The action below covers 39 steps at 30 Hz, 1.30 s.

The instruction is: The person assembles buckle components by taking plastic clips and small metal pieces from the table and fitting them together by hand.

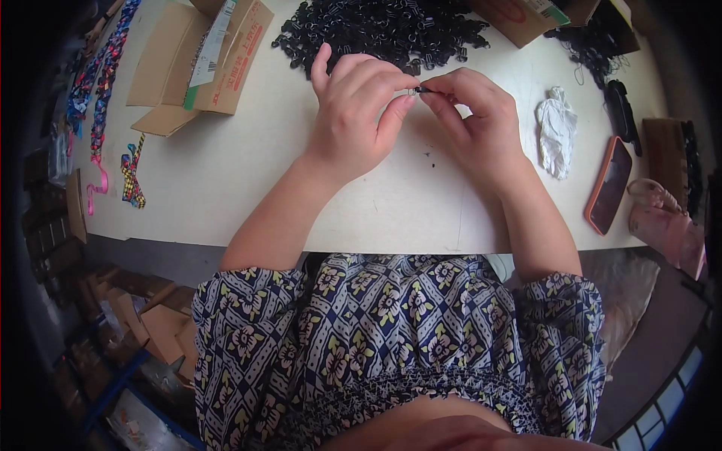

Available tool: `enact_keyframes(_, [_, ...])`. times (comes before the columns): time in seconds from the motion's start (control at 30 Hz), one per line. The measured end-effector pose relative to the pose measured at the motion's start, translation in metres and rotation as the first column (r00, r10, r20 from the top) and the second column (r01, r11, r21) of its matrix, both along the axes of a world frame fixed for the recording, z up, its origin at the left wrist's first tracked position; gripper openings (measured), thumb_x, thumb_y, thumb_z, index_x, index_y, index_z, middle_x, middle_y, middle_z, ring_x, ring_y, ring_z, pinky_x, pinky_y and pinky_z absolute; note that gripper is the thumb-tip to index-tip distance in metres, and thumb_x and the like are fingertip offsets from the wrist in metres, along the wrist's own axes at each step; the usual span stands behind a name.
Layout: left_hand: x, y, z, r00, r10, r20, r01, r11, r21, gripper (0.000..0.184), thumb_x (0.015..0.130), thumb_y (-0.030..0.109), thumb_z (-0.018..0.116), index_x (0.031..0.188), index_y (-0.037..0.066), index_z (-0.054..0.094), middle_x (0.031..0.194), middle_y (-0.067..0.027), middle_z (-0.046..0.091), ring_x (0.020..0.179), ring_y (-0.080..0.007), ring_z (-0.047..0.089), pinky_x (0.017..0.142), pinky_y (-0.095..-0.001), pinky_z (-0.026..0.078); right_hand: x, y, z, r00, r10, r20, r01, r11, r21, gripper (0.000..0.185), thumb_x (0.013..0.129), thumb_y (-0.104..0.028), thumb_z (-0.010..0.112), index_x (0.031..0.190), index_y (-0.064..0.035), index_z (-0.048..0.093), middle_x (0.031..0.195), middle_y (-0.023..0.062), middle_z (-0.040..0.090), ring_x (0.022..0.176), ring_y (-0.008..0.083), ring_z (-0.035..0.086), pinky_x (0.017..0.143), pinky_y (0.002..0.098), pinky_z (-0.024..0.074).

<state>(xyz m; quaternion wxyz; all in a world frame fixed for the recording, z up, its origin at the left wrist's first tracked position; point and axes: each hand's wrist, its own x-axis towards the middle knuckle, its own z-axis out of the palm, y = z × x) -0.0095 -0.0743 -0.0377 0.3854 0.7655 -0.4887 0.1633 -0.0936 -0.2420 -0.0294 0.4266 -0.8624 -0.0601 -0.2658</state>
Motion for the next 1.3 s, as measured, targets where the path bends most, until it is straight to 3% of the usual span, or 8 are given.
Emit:
enact_keyframes(0.53, [-0.0022,-0.0016,0.0022,0.996,0.056,0.066,-0.059,0.997,0.046,0.009,0.082,0.018,0.07,0.088,0.013,0.065,0.086,0.0024,0.061,0.092,-0.0195,0.055,0.107,-0.0571,0.014,-0.0002,-0.0001,0.0033,1.0,0.017,0.021,-0.016,0.999,-0.042,0.011,0.077,-0.001,0.071,0.086,0.0002,0.066,0.075,0.011,0.061,0.067,0.0272,0.061,0.059,0.0344,0.0491])
enact_keyframes(0.73, [-0.0046,-0.0002,0.0024,0.998,0.056,0.018,-0.058,0.987,0.153,0.013,0.086,0.02,0.065,0.097,0.013,0.062,0.093,0.0026,0.059,0.098,-0.021,0.053,0.107,-0.0577,0.015,-0.0008,0.0002,0.0036,1.0,0.019,0.008,-0.019,0.999,-0.036,0.011,0.077,-0.001,0.071,0.086,-0.0002,0.065,0.075,0.0111,0.061,0.068,0.0274,0.061,0.06,0.0343,0.0495])
enact_keyframes(0.93, [-0.0051,-0.001,0.0028,0.999,0.013,-0.03,-0.01,0.995,0.099,0.018,0.087,0.018,0.061,0.105,0.013,0.061,0.097,0.0,0.06,0.101,-0.0219,0.054,0.108,-0.0563,0.014,-0.0013,0.0006,0.0036,1.0,0.006,-0.015,-0.006,1.0,0.003,0.011,0.078,-0.002,0.071,0.086,-0.0008,0.065,0.076,0.011,0.062,0.068,0.0271,0.061,0.06,0.0339,0.0494])
enact_keyframes(1.03, [-0.0054,-0.0006,0.0042,1.0,0.005,0.026,-0.008,0.993,0.116,0.017,0.092,0.015,0.056,0.108,0.01,0.06,0.097,-0.0029,0.062,0.101,-0.0236,0.055,0.109,-0.05,0.016,-0.0014,0.0011,0.0035,1.0,-0.005,-0.025,0.006,1.0,0.017,0.011,0.078,-0.003,0.071,0.086,-0.001,0.065,0.076,0.0109,0.062,0.067,0.0267,0.061,0.06,0.0335,0.0492])
enact_keyframes(1.13, [-0.0028,-0.0015,-0.0007,0.999,0.01,0.051,-0.014,0.997,0.081,0.017,0.086,0.013,0.061,0.103,0.012,0.062,0.095,-0.0001,0.062,0.1,-0.0213,0.055,0.108,-0.0545,0.015,-0.0009,0.0005,0.0017,1.0,-0.004,-0.018,0.005,1.0,0.018,0.011,0.078,-0.004,0.071,0.087,-0.0011,0.065,0.075,0.0107,0.061,0.067,0.026,0.061,0.059,0.0331,0.049])
enact_keyframes(1.3, [-0.0025,-0.0017,-0.002,1.0,0.0,0.025,-0.002,0.999,0.046,0.015,0.086,0.012,0.062,0.101,0.012,0.062,0.092,-0.0004,0.062,0.097,-0.0212,0.056,0.109,-0.0522,0.016,-0.0001,0.0018,0.0011,0.999,-0.019,-0.031,0.021,0.997,0.068,0.01,0.08,-0.006,0.072,0.087,-0.0012,0.066,0.074,0.0099,0.061,0.066,0.0237,0.061,0.057,0.0313,0.0489])
